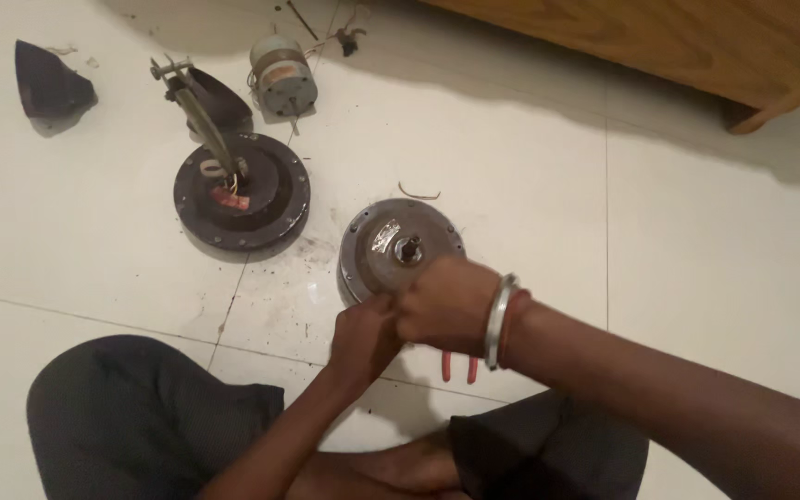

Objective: The person sits on the floor reassembling a mixer grinder motor base. They align the blade assembly on the base plate, thread and tighten the mounting screws by hand, and use pliers and a screwdriver to secure the parts together.

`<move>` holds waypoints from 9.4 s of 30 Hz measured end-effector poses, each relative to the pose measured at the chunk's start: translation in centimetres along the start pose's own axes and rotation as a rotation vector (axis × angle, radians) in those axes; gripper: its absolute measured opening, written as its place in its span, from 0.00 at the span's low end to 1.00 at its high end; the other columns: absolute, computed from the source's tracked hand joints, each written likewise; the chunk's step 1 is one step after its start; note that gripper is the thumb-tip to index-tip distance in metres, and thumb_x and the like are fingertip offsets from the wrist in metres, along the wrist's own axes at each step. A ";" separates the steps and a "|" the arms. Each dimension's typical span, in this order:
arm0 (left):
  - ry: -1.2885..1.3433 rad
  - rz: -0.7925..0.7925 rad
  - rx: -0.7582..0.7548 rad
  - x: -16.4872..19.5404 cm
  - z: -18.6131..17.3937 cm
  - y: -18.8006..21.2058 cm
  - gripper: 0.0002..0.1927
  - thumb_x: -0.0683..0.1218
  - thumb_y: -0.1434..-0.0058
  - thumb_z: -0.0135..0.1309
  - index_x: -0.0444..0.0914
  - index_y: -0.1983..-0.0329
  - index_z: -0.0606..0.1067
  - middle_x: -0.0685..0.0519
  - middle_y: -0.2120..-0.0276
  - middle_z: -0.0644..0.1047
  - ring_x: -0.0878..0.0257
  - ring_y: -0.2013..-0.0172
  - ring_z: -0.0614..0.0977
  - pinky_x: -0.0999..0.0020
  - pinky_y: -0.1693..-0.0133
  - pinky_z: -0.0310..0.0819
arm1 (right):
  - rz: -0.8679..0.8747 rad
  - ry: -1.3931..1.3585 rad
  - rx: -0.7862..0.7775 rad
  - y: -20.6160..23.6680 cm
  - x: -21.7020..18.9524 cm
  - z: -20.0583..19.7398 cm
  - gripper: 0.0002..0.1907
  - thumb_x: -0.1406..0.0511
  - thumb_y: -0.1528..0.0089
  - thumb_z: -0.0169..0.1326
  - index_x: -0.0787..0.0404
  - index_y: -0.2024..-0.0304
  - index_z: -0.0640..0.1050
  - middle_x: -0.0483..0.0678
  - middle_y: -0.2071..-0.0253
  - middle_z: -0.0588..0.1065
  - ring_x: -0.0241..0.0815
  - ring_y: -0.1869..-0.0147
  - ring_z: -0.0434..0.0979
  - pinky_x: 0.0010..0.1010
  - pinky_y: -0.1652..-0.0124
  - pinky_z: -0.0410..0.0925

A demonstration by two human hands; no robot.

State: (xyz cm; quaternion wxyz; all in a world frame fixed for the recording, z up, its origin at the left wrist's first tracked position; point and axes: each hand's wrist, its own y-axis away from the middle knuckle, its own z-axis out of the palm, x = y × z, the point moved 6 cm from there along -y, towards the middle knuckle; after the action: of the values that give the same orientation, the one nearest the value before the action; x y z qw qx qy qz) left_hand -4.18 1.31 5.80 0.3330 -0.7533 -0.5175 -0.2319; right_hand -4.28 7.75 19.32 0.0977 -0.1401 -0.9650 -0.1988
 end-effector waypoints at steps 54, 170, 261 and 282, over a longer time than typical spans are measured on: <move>-0.174 -0.271 -0.087 -6.3 -1.4 -1.9 0.19 0.40 0.48 0.60 0.29 0.54 0.73 0.36 0.58 0.76 0.41 0.61 0.81 0.51 0.62 0.78 | 0.400 -0.214 -0.281 1.0 3.8 2.0 0.04 0.67 0.43 0.56 0.55 0.73 0.81 0.52 0.70 0.80 0.52 0.64 0.84 0.43 0.67 0.75; 1.412 -1.313 0.250 -9.3 6.5 1.2 0.22 0.43 0.40 0.54 0.19 0.49 0.72 0.33 0.50 0.75 0.43 0.56 0.83 0.54 0.61 0.83 | 0.725 -0.641 -0.489 3.0 3.8 2.6 0.18 0.64 0.40 0.59 0.43 0.47 0.81 0.54 0.62 0.79 0.53 0.54 0.82 0.43 0.53 0.74; 1.426 -1.173 0.292 -6.2 8.6 0.3 0.25 0.38 0.39 0.51 0.31 0.38 0.64 0.37 0.47 0.75 0.43 0.55 0.83 0.47 0.58 0.82 | 0.770 -0.472 -0.397 5.4 4.4 2.5 0.11 0.63 0.40 0.55 0.49 0.56 0.83 0.54 0.60 0.78 0.55 0.54 0.81 0.45 0.57 0.75; 0.589 -0.644 0.225 -7.2 0.4 -1.9 0.44 0.50 0.48 0.69 0.28 0.34 0.63 0.40 0.48 0.81 0.54 0.50 0.84 0.64 0.50 0.79 | 1.857 -1.102 0.771 16.7 -10.2 12.2 0.15 0.67 0.43 0.64 0.58 0.52 0.86 0.55 0.67 0.84 0.40 0.62 0.84 0.30 0.62 0.72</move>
State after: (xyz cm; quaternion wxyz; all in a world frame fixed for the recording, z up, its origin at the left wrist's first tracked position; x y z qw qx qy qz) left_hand -8.50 -2.49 1.04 0.4566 -0.4148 -0.6308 -0.4707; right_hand 8.89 25.15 11.73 -0.1927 -0.8271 -0.3978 0.3472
